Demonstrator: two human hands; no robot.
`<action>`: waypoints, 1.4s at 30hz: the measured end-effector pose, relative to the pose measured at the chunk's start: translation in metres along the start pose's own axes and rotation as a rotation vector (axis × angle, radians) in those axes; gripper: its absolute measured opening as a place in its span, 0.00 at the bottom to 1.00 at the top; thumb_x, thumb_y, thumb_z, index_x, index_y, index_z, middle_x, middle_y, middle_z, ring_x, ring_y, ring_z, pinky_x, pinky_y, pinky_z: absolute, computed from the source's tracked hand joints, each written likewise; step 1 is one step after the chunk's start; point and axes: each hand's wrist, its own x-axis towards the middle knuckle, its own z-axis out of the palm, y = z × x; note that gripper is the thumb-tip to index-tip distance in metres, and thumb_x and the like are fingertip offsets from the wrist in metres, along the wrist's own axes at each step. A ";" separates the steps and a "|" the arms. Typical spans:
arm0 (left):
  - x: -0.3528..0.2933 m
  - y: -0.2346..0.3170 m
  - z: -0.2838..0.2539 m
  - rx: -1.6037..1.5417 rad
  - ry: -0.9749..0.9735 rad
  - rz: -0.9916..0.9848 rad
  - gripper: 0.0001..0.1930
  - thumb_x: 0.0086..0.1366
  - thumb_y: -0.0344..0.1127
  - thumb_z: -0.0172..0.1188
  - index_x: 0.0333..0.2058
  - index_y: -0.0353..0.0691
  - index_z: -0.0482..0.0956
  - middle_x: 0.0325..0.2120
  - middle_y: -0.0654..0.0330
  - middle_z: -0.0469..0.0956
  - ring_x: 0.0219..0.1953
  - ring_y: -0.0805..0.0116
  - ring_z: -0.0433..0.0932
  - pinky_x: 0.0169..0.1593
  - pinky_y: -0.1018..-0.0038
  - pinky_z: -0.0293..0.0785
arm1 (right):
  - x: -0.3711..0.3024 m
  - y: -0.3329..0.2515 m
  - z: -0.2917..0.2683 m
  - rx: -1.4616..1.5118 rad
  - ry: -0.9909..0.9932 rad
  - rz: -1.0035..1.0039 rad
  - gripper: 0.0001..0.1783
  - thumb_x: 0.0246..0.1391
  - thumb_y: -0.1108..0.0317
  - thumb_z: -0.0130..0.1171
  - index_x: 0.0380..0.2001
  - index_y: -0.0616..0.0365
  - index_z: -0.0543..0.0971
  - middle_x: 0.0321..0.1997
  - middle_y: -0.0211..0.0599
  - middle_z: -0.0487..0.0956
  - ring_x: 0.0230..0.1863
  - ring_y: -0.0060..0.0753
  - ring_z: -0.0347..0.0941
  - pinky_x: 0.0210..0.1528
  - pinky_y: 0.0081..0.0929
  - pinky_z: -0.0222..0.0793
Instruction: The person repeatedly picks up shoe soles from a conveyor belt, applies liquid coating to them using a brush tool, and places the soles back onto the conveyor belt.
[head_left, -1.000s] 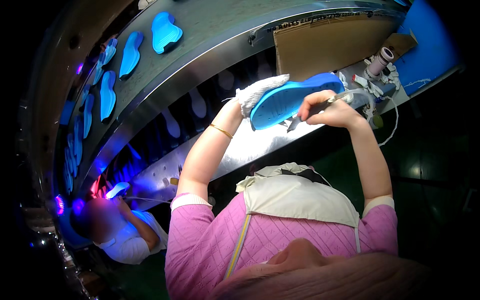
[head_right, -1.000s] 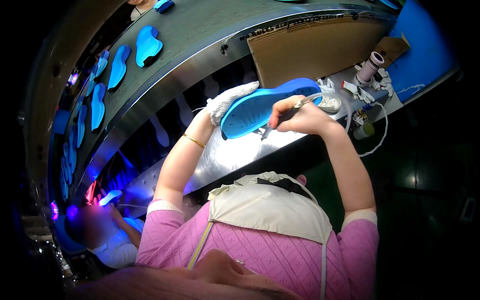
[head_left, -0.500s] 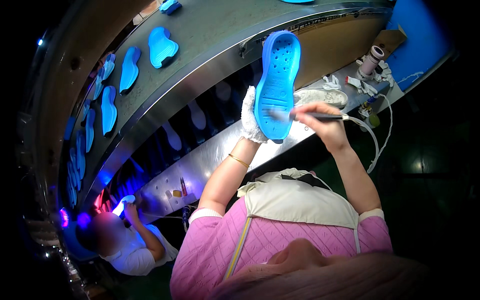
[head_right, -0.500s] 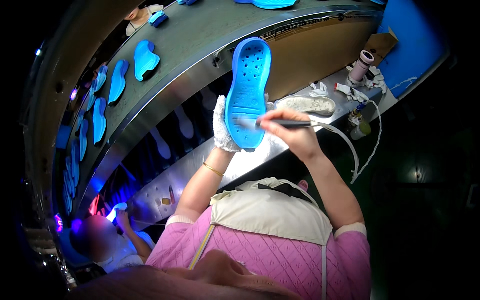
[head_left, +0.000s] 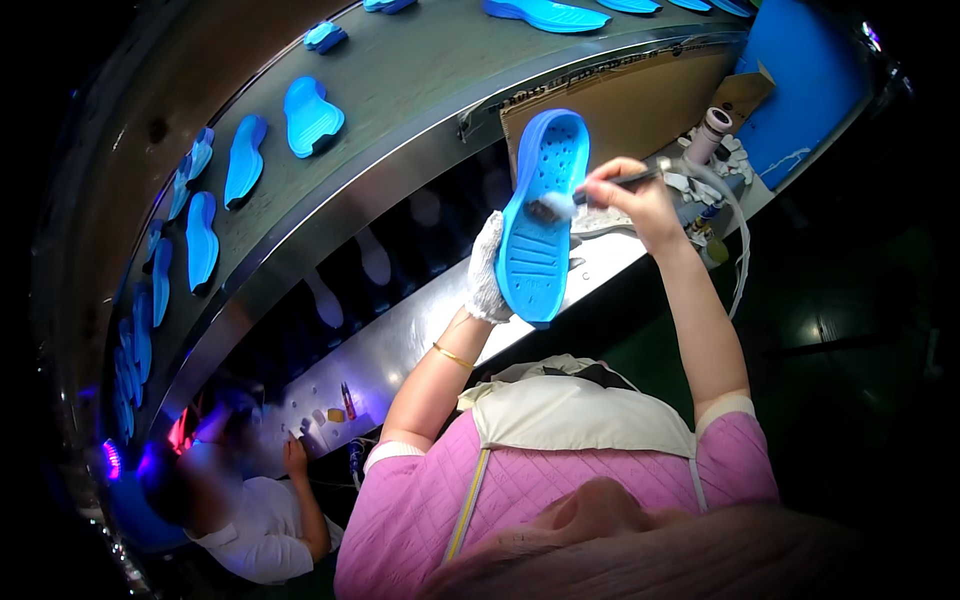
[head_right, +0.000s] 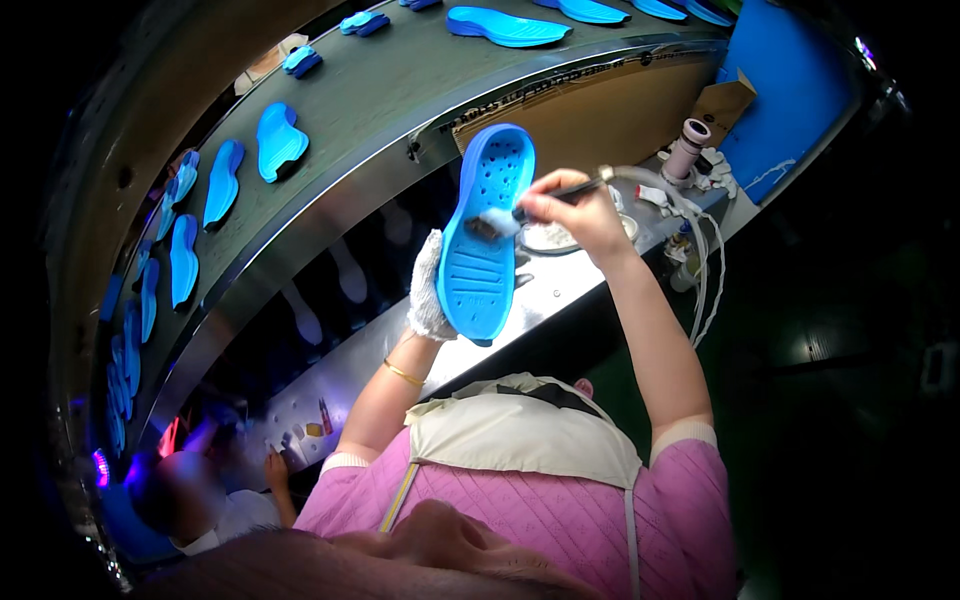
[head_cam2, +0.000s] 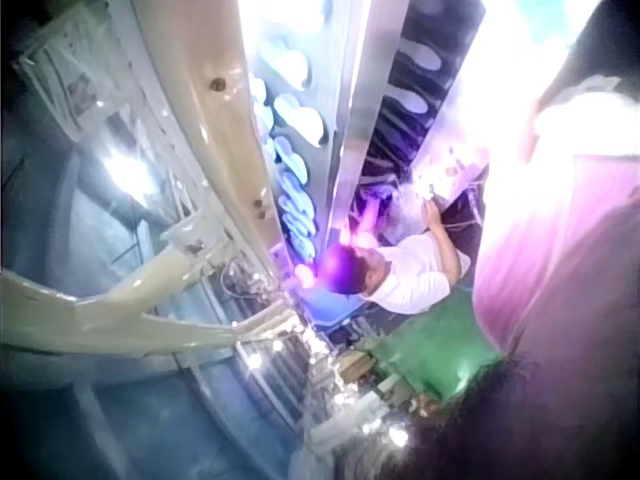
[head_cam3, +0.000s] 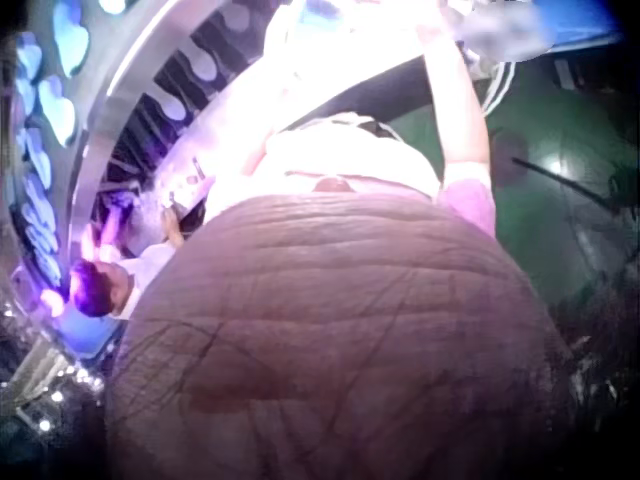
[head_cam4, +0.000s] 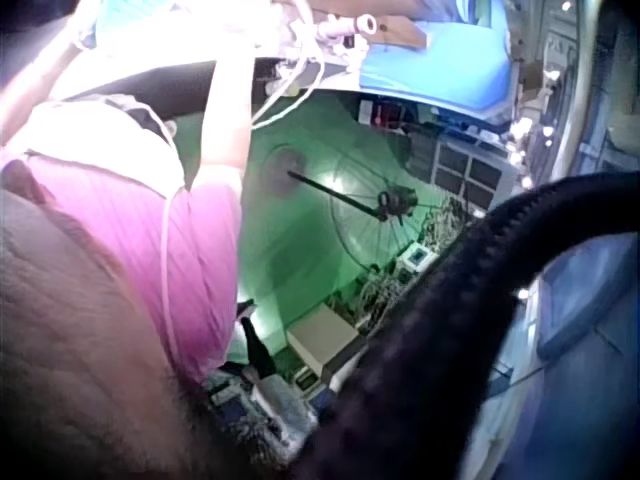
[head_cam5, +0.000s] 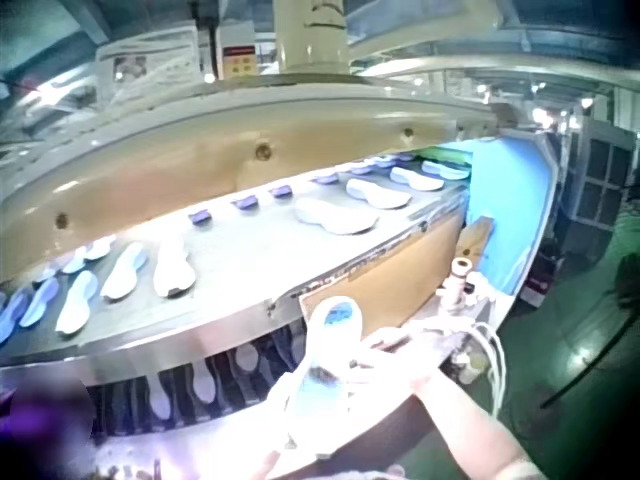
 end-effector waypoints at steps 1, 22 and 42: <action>-0.002 0.004 -0.005 -0.021 -0.027 -0.022 0.37 0.65 0.60 0.41 0.62 0.34 0.56 0.53 0.42 0.68 0.53 0.44 0.70 0.57 0.48 0.67 | 0.006 -0.006 0.004 -0.026 0.075 -0.041 0.06 0.51 0.72 0.63 0.32 0.63 0.78 0.31 0.36 0.81 0.32 0.21 0.77 0.37 0.18 0.73; 0.023 0.092 0.052 0.205 -0.065 0.271 0.38 0.66 0.63 0.35 0.57 0.31 0.61 0.47 0.43 0.72 0.46 0.53 0.76 0.51 0.57 0.73 | -0.058 -0.064 0.046 0.085 0.175 -0.226 0.04 0.53 0.79 0.56 0.34 0.62 0.74 0.45 0.45 0.76 0.41 0.31 0.75 0.45 0.24 0.71; -0.019 0.244 -0.004 2.533 0.643 1.152 0.23 0.59 0.36 0.57 0.53 0.36 0.69 0.51 0.48 0.71 0.55 0.52 0.68 0.60 0.64 0.60 | -0.089 -0.148 0.133 0.994 -0.507 -0.081 0.14 0.58 0.77 0.51 0.48 0.64 0.71 0.56 0.41 0.69 0.57 0.27 0.66 0.60 0.25 0.62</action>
